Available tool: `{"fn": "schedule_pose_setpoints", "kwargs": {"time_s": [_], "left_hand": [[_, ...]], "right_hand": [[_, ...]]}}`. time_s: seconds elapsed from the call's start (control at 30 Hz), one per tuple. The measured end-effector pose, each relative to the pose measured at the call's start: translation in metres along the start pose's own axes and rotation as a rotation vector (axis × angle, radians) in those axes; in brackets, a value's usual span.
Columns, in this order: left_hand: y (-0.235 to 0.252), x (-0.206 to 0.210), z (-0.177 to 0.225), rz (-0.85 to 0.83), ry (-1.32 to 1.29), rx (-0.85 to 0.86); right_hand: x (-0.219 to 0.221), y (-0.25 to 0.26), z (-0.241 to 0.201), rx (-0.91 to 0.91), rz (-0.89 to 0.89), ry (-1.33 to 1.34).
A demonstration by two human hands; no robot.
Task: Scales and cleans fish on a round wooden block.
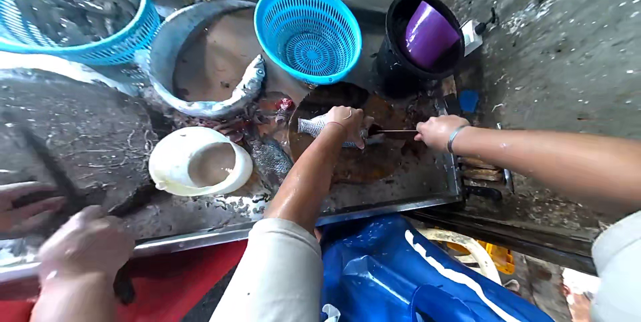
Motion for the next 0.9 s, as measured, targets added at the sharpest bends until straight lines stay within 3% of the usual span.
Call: {"fn": "schedule_pose_setpoints", "kwargs": {"time_s": [0.07,0.2,0.37,0.43,0.53,0.63,0.8,0.9], "left_hand": [[-0.002,0.003,0.006,-0.004,0.032,-0.005],[-0.006,0.004,0.003,-0.003,0.024,-0.007],[-0.006,0.008,0.001,0.010,-0.012,-0.055],[0.000,0.000,0.003,-0.007,0.039,-0.053],[-0.001,0.001,0.006,-0.028,0.083,-0.054],[-0.007,0.001,0.003,0.011,0.006,-0.074],[-0.014,0.003,0.005,0.079,-0.024,-0.138],[-0.016,0.006,0.007,0.074,-0.031,-0.128]], "right_hand": [[0.004,-0.010,-0.006,0.015,-0.036,0.015],[-0.044,-0.035,-0.046,0.029,0.028,-0.124],[0.008,-0.006,0.002,-0.005,-0.018,0.040],[0.010,-0.001,0.009,-0.026,-0.037,0.076],[-0.029,-0.028,-0.023,-0.004,-0.069,-0.014],[-0.046,-0.040,-0.057,0.045,0.037,-0.130],[0.006,-0.001,0.007,0.029,0.009,0.086],[0.009,-0.008,0.006,-0.002,-0.009,0.064]]}}
Point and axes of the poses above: each hand's wrist, its own y-axis towards the middle knuckle, its own x-axis out of the palm, z = x × y, the point moved 7 cm from there along y, towards the middle knuckle, and after that the axes turned 1 degree about z, right-handed, at the moved point
